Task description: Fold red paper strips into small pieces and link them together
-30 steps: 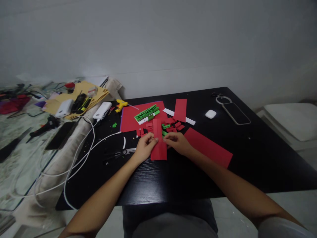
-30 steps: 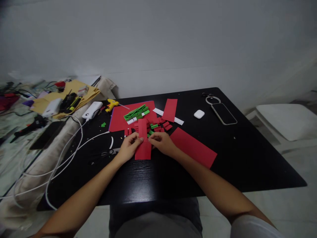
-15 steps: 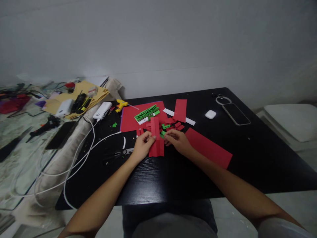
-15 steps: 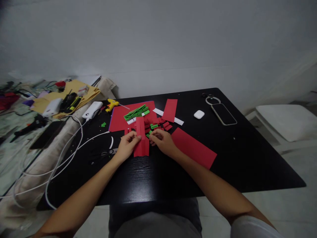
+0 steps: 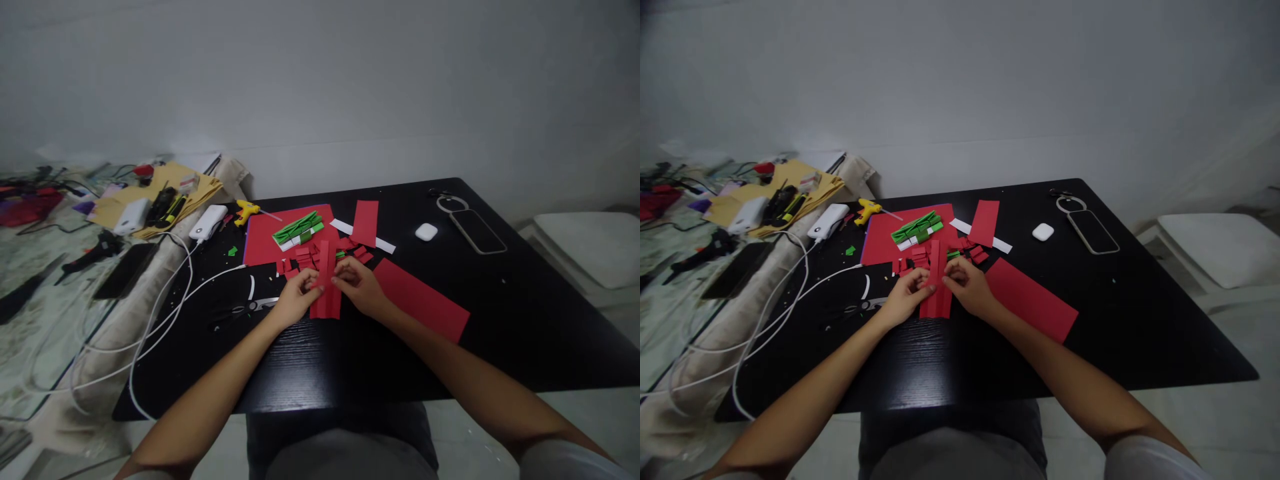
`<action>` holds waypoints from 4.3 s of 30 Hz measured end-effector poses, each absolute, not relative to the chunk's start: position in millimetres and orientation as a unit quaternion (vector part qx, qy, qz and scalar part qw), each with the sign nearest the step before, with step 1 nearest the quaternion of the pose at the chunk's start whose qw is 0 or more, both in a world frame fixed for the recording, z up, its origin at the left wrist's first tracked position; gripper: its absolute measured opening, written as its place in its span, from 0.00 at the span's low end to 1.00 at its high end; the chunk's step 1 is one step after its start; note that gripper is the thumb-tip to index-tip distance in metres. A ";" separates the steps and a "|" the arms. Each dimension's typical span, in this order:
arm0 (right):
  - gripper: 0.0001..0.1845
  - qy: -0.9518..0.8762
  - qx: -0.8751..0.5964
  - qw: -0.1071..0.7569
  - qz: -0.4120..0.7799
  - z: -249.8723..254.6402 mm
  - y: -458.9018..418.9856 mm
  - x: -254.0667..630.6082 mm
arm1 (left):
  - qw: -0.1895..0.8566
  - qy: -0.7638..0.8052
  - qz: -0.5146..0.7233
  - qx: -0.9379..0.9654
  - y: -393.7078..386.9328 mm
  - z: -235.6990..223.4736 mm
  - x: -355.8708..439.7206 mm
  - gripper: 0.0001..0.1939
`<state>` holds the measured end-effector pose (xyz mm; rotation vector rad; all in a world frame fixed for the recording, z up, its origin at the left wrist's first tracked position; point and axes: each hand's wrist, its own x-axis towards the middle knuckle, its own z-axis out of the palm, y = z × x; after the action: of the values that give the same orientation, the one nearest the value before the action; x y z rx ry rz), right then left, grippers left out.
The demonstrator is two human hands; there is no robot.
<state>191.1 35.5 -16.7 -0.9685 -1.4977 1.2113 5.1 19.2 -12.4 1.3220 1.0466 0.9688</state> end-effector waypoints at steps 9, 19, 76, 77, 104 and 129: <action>0.25 -0.739 -0.381 0.403 0.383 -6.3 31.2 198.0 | 0.561 0.476 0.397 0.549 19.7 -10.1 3.2 0.13; 0.37 -0.659 -0.400 0.450 0.452 -6.1 34.9 198.2 | 0.509 0.501 0.347 0.608 19.4 -14.1 -0.9 0.10; 0.12 -0.612 -0.483 0.519 0.350 -2.4 36.4 200.0 | 0.587 0.506 0.337 0.535 23.3 -6.5 1.0 0.12; 0.12 -0.612 -0.482 0.518 0.353 -2.0 36.5 200.1 | 0.586 0.505 0.337 0.537 23.2 -6.6 0.8 0.12; 0.07 -0.680 -0.483 0.413 0.366 -9.5 44.4 205.7 | 0.422 0.533 0.340 0.650 21.4 -21.2 -4.7 0.10; 0.07 -0.769 -0.485 0.318 0.267 -0.8 22.8 195.9 | 0.284 0.571 0.365 0.678 4.5 0.4 6.5 0.11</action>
<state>195.9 22.8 -0.8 -1.2754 -2.0237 0.7034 6.5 4.5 0.4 1.8145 1.5271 0.9766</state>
